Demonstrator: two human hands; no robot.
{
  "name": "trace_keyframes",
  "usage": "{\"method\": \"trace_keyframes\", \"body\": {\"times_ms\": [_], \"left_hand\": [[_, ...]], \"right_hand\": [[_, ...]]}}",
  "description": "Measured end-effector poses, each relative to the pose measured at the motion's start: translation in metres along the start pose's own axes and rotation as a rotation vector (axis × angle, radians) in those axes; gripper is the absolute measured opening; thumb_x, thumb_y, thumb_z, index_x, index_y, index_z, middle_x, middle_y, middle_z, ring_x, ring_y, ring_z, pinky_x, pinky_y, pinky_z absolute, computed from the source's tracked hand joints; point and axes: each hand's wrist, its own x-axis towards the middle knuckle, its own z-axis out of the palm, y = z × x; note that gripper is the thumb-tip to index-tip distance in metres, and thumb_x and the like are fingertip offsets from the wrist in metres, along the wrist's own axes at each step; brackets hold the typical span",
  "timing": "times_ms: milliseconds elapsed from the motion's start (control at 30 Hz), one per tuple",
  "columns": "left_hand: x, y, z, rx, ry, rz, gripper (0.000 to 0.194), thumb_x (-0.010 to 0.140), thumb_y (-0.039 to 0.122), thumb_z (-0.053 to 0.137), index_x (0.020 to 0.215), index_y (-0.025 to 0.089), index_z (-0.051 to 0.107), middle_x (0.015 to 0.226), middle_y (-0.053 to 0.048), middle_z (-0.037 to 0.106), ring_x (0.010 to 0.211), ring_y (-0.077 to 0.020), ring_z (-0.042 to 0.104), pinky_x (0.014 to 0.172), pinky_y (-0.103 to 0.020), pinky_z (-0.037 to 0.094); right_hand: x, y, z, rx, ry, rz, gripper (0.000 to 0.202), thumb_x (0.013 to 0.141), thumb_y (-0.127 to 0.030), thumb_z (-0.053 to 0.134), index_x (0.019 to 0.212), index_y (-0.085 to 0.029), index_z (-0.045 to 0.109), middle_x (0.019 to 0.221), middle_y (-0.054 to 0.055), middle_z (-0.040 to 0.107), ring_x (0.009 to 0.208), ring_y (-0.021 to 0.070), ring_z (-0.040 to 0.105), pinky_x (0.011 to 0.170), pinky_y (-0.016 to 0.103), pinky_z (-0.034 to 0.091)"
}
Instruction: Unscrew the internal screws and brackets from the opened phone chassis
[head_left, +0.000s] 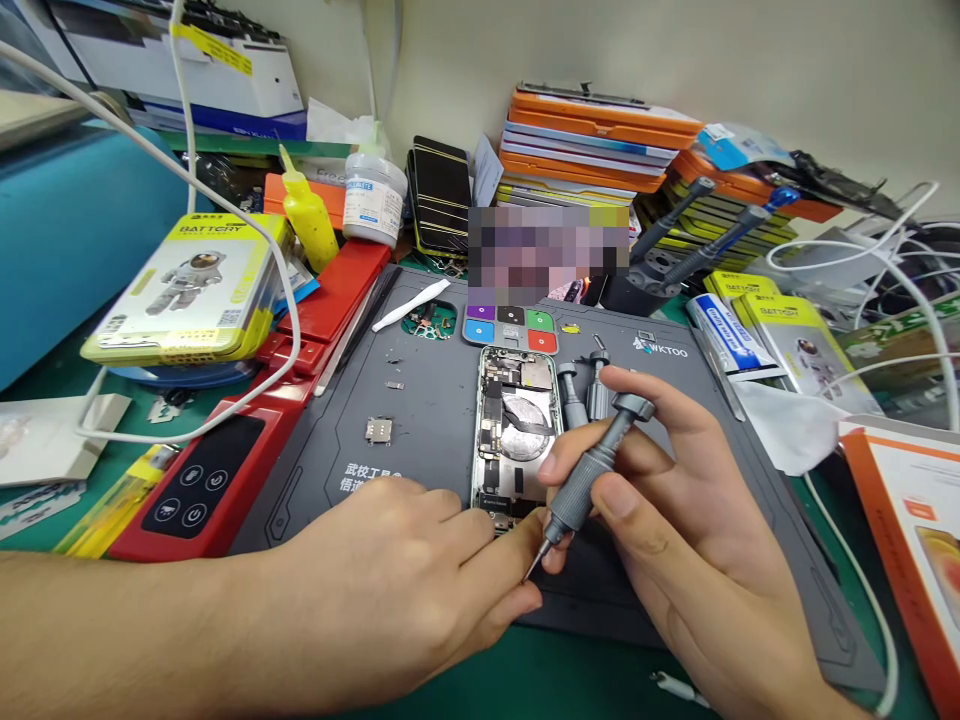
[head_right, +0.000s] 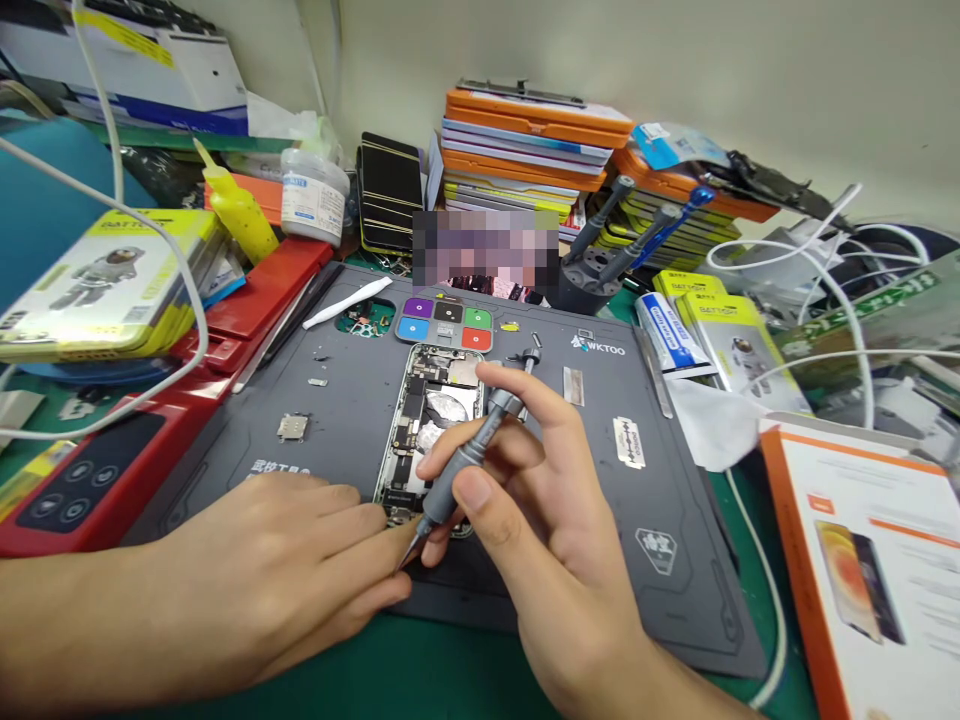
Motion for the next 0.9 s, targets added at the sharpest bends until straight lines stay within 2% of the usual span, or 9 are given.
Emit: {"method": "trace_keyframes", "body": {"times_ms": [233, 600, 900], "left_hand": [[0.0004, -0.0002, -0.0003, 0.001, 0.014, -0.001, 0.025, 0.114, 0.029, 0.042, 0.122, 0.015, 0.061, 0.078, 0.004, 0.068, 0.057, -0.0186, 0.063, 0.046, -0.038, 0.045], [0.0010, 0.0006, -0.0043, -0.015, -0.023, -0.007, 0.029, 0.114, 0.028, 0.043, 0.132, 0.012, 0.058, 0.079, 0.003, 0.067, 0.059, -0.0187, 0.063, 0.045, -0.038, 0.045], [0.0005, 0.0009, -0.0034, -0.011, -0.029, -0.003, 0.031, 0.114, 0.028, 0.042, 0.134, 0.011, 0.057, 0.080, 0.002, 0.069, 0.059, -0.0193, 0.063, 0.045, -0.039, 0.047]], "right_hand": [[-0.0006, -0.0008, 0.0009, 0.004, 0.018, 0.021, 0.037, 0.105, -0.029, 0.059, 0.139, -0.044, 0.053, 0.100, 0.001, 0.074, 0.070, 0.0145, 0.070, 0.061, 0.027, 0.067], [0.0025, -0.0015, -0.0010, 0.033, 0.023, 0.001, 0.036, 0.104, -0.026, 0.059, 0.138, -0.040, 0.056, 0.097, 0.001, 0.074, 0.066, 0.0148, 0.071, 0.058, 0.027, 0.067], [0.0048, -0.0016, -0.0020, -0.080, 0.016, -0.031, 0.038, 0.103, -0.031, 0.060, 0.139, -0.039, 0.054, 0.095, 0.002, 0.075, 0.061, 0.0176, 0.072, 0.051, 0.030, 0.065]]}}
